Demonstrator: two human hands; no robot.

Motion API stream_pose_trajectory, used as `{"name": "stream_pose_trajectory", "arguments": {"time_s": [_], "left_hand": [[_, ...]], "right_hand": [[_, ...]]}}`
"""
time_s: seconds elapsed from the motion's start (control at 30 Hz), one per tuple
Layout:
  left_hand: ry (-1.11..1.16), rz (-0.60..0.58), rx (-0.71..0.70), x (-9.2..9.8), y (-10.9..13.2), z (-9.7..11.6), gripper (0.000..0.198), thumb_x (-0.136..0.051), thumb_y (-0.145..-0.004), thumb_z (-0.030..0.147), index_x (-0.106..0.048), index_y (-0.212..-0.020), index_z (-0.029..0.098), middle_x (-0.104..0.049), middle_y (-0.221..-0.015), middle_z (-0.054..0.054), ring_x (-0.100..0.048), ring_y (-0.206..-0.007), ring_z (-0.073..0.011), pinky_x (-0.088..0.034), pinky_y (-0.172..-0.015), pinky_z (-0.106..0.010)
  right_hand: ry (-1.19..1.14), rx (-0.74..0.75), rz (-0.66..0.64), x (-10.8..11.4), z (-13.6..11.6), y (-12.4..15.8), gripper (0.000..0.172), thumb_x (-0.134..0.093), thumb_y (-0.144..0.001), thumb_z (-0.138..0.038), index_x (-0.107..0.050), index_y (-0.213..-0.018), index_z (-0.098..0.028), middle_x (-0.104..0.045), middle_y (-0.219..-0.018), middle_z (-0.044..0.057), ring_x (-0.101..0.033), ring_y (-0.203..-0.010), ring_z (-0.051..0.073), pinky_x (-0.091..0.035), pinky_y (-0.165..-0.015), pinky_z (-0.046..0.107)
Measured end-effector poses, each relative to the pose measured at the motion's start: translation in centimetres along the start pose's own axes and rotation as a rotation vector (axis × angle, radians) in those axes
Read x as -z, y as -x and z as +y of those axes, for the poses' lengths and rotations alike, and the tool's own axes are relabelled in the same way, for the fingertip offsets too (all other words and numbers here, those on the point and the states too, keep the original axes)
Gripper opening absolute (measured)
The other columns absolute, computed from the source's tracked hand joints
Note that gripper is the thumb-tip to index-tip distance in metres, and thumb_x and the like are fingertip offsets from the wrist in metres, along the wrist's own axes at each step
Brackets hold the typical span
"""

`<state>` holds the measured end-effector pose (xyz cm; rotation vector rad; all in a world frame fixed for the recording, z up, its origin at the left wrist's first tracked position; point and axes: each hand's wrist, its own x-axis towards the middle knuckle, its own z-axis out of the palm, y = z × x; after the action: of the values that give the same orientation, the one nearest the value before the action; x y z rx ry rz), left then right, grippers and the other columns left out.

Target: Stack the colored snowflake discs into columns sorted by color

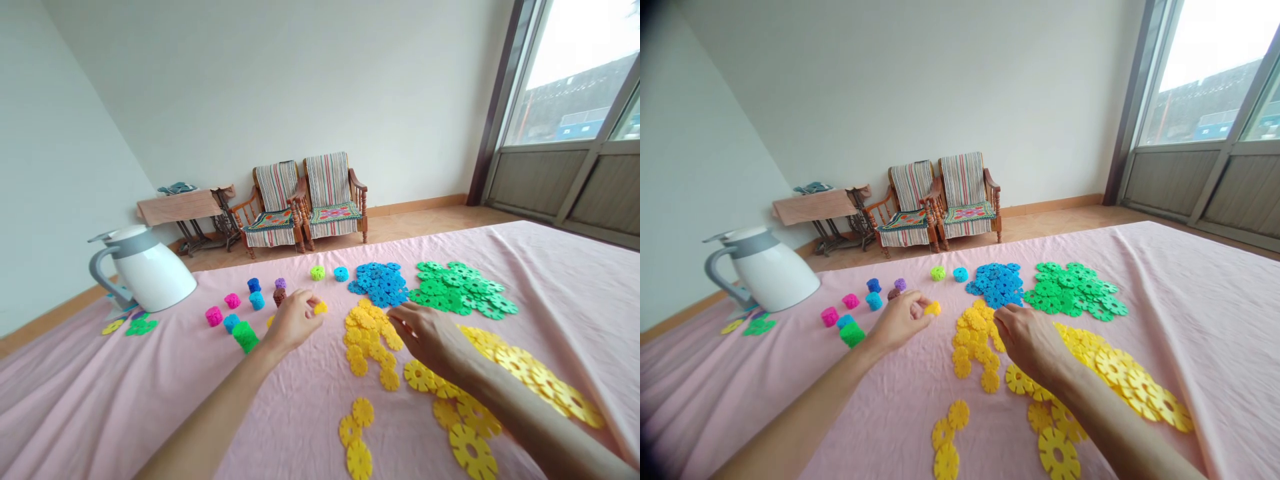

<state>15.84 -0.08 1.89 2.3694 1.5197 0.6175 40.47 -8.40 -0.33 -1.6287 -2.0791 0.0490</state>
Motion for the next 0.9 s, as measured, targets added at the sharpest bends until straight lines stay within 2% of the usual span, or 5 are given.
{"name": "stream_pose_trajectory", "arguments": {"time_s": [0.23, 0.5, 0.67, 0.73, 0.9], "left_hand": [[-0.138, 0.05, 0.024, -1.1, -3.6, -1.7, 0.014, -0.069, -0.063, 0.02, -0.064, -0.076, 0.017, -0.066, -0.088, -0.005, -0.061, -0.086, -0.0225, -0.042, -0.077, -0.03], [-0.161, 0.005, 0.026, -1.7, -3.9, -2.4, 0.011, -0.069, -0.065, 0.025, -0.066, -0.074, 0.018, -0.068, -0.085, -0.004, -0.062, -0.084, -0.0231, -0.042, -0.074, -0.03], [-0.109, -0.021, -0.03, -0.6, -2.3, -1.0, 0.024, -0.066, -0.071, 0.026, -0.065, -0.093, 0.017, -0.065, -0.098, -0.005, -0.062, -0.082, -0.0187, -0.044, -0.073, -0.027], [-0.056, -0.103, -0.102, 0.0, -0.7, 0.1, 0.019, -0.065, -0.073, 0.027, -0.064, -0.09, 0.018, -0.064, -0.094, -0.002, -0.06, -0.073, -0.0145, -0.044, -0.067, -0.023], [0.103, -0.595, -0.429, 0.7, 4.4, 3.3, 0.027, -0.072, -0.07, 0.027, -0.063, -0.095, 0.022, -0.063, -0.093, 0.0, -0.058, -0.075, -0.0143, -0.044, -0.065, -0.022]], "right_hand": [[0.025, -0.002, 0.009, 0.1, 0.0, 0.0, 0.034, -0.034, -0.094, -0.024, -0.063, -0.078, -0.018, -0.063, -0.071, 0.004, -0.058, -0.064, 0.014, -0.036, -0.058, 0.025], [0.021, 0.009, 0.027, 0.2, -0.1, 0.1, 0.035, -0.033, -0.093, -0.024, -0.065, -0.08, -0.019, -0.064, -0.071, 0.004, -0.059, -0.064, 0.014, -0.036, -0.057, 0.024], [0.021, -0.008, 0.007, 0.2, 0.0, 0.0, 0.034, -0.033, -0.094, -0.024, -0.064, -0.079, -0.019, -0.063, -0.072, 0.004, -0.058, -0.064, 0.014, -0.036, -0.058, 0.024], [0.021, -0.009, -0.001, 0.2, -0.1, 0.0, 0.034, -0.033, -0.094, -0.023, -0.063, -0.079, -0.018, -0.063, -0.072, 0.003, -0.057, -0.063, 0.014, -0.035, -0.057, 0.024], [0.04, 0.0, -0.02, 0.2, 0.0, 0.0, 0.031, -0.036, -0.092, -0.02, -0.061, -0.074, -0.018, -0.061, -0.071, 0.003, -0.055, -0.061, 0.013, -0.033, -0.056, 0.024]]}}
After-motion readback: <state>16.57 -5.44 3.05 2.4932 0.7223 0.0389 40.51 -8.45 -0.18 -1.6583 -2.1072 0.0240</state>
